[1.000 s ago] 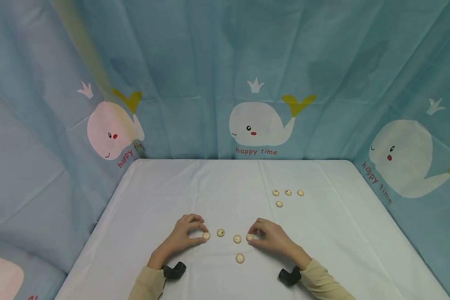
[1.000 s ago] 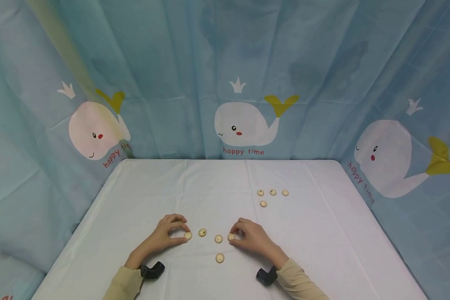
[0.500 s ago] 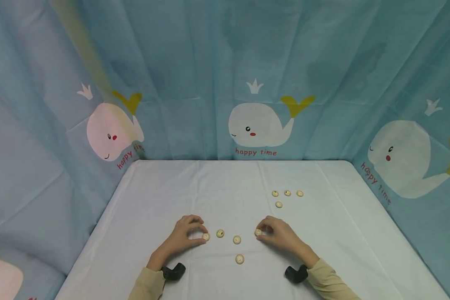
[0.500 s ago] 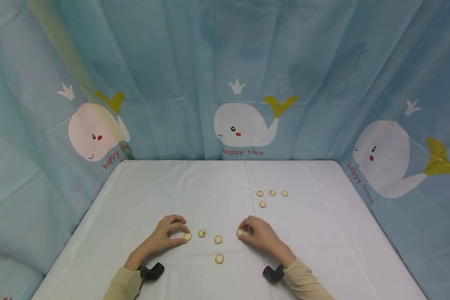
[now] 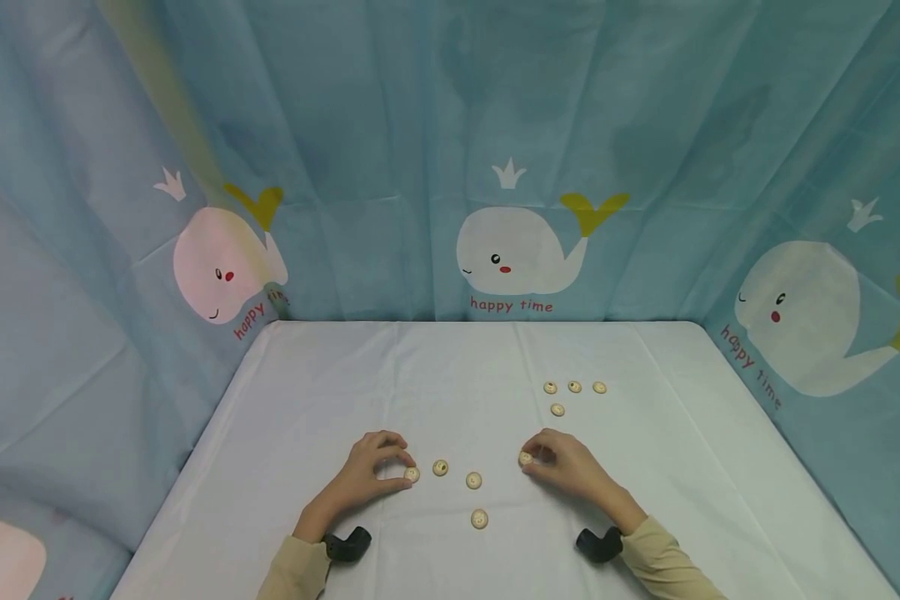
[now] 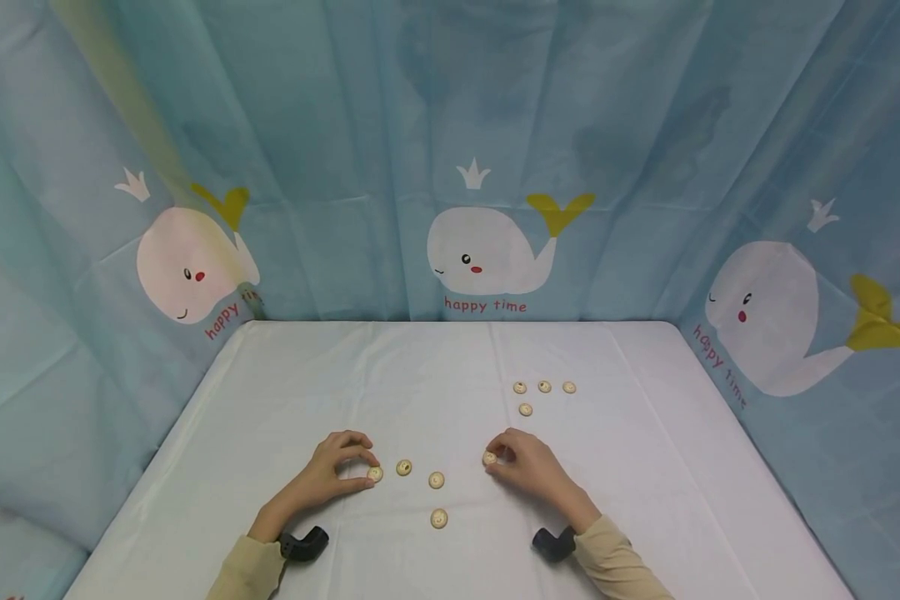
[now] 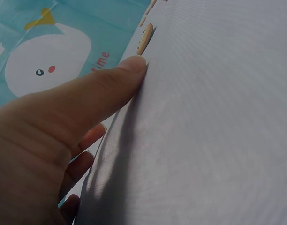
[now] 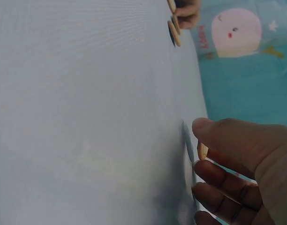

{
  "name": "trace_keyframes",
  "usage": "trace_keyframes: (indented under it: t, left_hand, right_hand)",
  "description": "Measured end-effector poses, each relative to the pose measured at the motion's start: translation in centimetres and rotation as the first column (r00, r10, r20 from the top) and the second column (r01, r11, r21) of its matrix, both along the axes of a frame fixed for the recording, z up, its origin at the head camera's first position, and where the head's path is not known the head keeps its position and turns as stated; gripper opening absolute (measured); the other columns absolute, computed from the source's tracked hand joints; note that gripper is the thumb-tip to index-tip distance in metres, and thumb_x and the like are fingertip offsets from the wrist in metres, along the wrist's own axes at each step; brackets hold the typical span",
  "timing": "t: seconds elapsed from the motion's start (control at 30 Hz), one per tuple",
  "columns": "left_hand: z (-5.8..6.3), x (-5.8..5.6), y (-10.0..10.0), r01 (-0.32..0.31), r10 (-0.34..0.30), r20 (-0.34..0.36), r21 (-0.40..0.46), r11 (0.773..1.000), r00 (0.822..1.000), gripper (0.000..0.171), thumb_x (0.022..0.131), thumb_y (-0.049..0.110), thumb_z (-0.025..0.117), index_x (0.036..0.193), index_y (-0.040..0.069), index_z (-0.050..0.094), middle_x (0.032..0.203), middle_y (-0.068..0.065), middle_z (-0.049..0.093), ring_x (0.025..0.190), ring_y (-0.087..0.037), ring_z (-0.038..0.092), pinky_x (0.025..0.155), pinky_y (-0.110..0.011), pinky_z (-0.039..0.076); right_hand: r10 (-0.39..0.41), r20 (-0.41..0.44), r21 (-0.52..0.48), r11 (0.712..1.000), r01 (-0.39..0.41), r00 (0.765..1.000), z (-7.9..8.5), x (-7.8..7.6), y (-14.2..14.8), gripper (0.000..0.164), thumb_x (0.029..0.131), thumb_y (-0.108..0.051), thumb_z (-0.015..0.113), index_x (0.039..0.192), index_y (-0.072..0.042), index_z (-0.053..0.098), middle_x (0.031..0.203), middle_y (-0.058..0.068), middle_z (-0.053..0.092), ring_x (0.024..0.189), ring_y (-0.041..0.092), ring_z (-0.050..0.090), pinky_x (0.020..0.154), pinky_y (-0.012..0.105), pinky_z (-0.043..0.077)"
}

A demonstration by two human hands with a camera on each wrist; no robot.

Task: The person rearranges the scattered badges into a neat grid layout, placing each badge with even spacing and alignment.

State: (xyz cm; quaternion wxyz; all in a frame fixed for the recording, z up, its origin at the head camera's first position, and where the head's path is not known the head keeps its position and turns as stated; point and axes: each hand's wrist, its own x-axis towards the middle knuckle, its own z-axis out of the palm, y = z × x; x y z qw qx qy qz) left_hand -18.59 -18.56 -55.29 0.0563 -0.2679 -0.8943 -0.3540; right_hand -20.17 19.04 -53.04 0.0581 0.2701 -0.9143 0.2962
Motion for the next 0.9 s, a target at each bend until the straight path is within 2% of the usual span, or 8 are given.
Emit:
trace_keyframes:
  t: [0.3,0.57,0.9]
  left_hand:
    - [-0.1,0.0,0.1,-0.017,0.017,0.012,-0.013,1.0,1.0,0.02,0.073,0.036,0.077,0.09,0.033,0.068,0.114,0.002,0.055,0.11,-0.02,0.043,0.094,-0.055,0.028]
    - [-0.1,0.0,0.1,-0.001,0.001,-0.021,-0.005,1.0,1.0,0.02,0.073,0.035,0.078,0.09,0.031,0.068,0.113,0.0,0.055,0.109,-0.021,0.043,0.092,-0.054,0.029]
    - [0.1,0.1,0.0,0.002,-0.002,-0.006,-0.01,1.0,1.0,0.02,0.073,0.035,0.077,0.09,0.032,0.067,0.114,0.0,0.055,0.11,-0.021,0.043,0.094,-0.053,0.028]
  right_hand:
    - [-0.049,-0.009,0.018,0.999,0.049,0.999,0.0,-0.3,1.1,0.025,0.073,-0.023,0.079,0.093,-0.018,0.067,0.082,-0.012,0.06,0.07,0.003,0.053,0.063,0.021,0.045]
    - [-0.079,0.006,0.01,0.997,0.079,0.997,0.1,-0.7,2.3,0.024,0.074,-0.023,0.079,0.094,-0.018,0.067,0.082,-0.011,0.059,0.069,0.005,0.053,0.061,0.021,0.044]
    - [-0.143,0.026,-0.076,0.987,0.144,0.989,-0.3,-1.7,4.0,0.024,0.073,-0.02,0.079,0.093,-0.016,0.068,0.079,-0.009,0.06,0.066,0.004,0.053,0.059,0.021,0.045]
